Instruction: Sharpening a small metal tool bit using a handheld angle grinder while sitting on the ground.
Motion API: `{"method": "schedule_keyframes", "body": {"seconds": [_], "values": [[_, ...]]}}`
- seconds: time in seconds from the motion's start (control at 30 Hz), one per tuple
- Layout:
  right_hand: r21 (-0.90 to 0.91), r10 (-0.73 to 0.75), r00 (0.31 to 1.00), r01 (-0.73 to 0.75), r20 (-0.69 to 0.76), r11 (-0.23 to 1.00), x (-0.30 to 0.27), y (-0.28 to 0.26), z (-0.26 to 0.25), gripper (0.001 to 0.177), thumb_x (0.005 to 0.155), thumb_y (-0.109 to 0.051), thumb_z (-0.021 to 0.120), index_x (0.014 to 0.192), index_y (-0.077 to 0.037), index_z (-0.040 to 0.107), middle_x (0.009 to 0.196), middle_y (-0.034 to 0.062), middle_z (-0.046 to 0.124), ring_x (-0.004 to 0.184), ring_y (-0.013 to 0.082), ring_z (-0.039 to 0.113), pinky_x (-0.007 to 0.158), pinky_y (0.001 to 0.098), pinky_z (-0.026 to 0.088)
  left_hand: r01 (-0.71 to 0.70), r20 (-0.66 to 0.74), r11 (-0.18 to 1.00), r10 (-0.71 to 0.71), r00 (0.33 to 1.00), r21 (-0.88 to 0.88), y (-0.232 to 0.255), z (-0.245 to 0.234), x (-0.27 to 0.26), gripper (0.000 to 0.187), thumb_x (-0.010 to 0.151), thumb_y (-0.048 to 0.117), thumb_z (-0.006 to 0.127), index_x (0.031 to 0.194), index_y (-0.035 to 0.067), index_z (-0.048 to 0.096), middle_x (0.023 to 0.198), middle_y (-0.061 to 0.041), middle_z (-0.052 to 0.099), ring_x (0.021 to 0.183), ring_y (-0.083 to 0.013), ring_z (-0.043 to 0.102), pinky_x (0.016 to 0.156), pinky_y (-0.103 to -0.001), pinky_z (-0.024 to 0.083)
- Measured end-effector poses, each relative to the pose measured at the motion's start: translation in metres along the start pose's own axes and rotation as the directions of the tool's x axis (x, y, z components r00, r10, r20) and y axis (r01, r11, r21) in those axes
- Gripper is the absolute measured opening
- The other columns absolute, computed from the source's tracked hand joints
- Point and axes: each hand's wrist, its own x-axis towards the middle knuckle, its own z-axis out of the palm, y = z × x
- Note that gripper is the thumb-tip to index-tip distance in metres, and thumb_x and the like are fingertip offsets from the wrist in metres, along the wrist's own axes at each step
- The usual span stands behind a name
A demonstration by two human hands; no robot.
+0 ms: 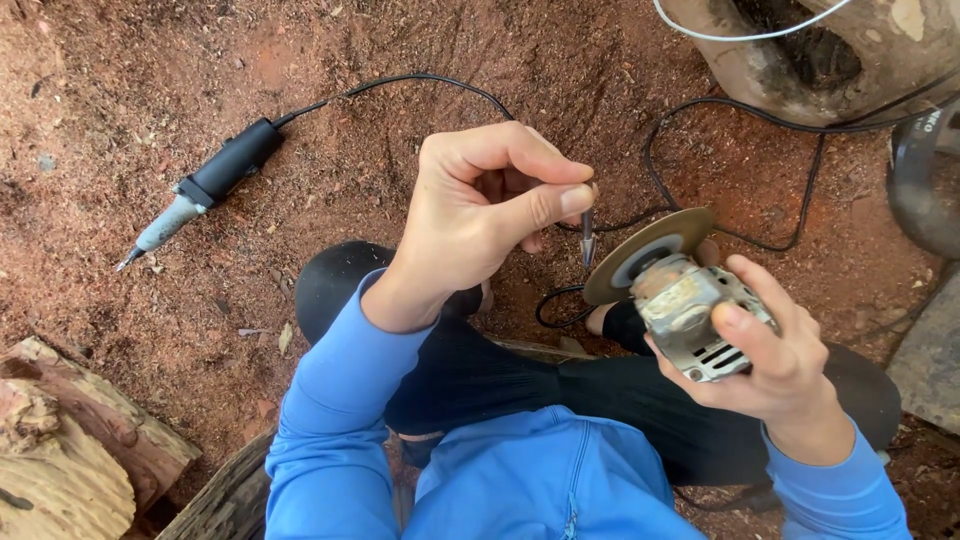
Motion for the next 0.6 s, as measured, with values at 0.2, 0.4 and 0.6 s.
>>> {"method": "schedule_keyframes", "body": {"seconds": [0.2, 0.4, 0.6], "values": [[0.005, -0.002, 1.0, 0.002, 0.013, 1.0, 0.005, -0.005, 0.004, 0.089, 0.077, -0.01, 0.096, 0.143, -0.02, 0.038, 0.146, 0.029, 0.052, 0.126, 0.0483, 0.068, 0.101, 0.0533, 0.065, -0.022, 0.027, 1.0, 0.021, 0.999, 0.018, 0.002, 0.002, -0.002, 0.01, 0.092, -0.003, 0.077, 0.098, 0.003, 0.072, 0.089, -0.004, 0.072, 0.062, -0.005, 0.058, 0.053, -0.016, 0.048], [0.026, 0.001, 1.0, -0.001, 0.021, 1.0, 0.007, -0.003, 0.005, 0.091, 0.076, -0.01, 0.096, 0.145, -0.021, 0.037, 0.147, 0.0332, 0.05, 0.123, 0.0504, 0.069, 0.098, 0.0524, 0.066, -0.048, 0.054, 0.997, 0.045, 0.998, 0.053, 0.002, 0.003, -0.005, 0.011, 0.093, -0.007, 0.076, 0.1, 0.001, 0.072, 0.089, -0.003, 0.069, 0.062, -0.0046, 0.054, 0.056, -0.017, 0.043], [0.023, 0.001, 1.0, -0.001, 0.023, 1.0, 0.011, -0.005, 0.004, 0.091, 0.076, -0.01, 0.096, 0.144, -0.019, 0.037, 0.147, 0.0349, 0.05, 0.121, 0.0529, 0.07, 0.095, 0.0522, 0.067, -0.063, 0.051, 0.988, 0.056, 0.997, 0.138, 0.002, 0.005, -0.006, 0.012, 0.093, -0.007, 0.076, 0.099, 0.003, 0.073, 0.091, -0.001, 0.068, 0.067, -0.0035, 0.05, 0.06, -0.017, 0.039]]}}
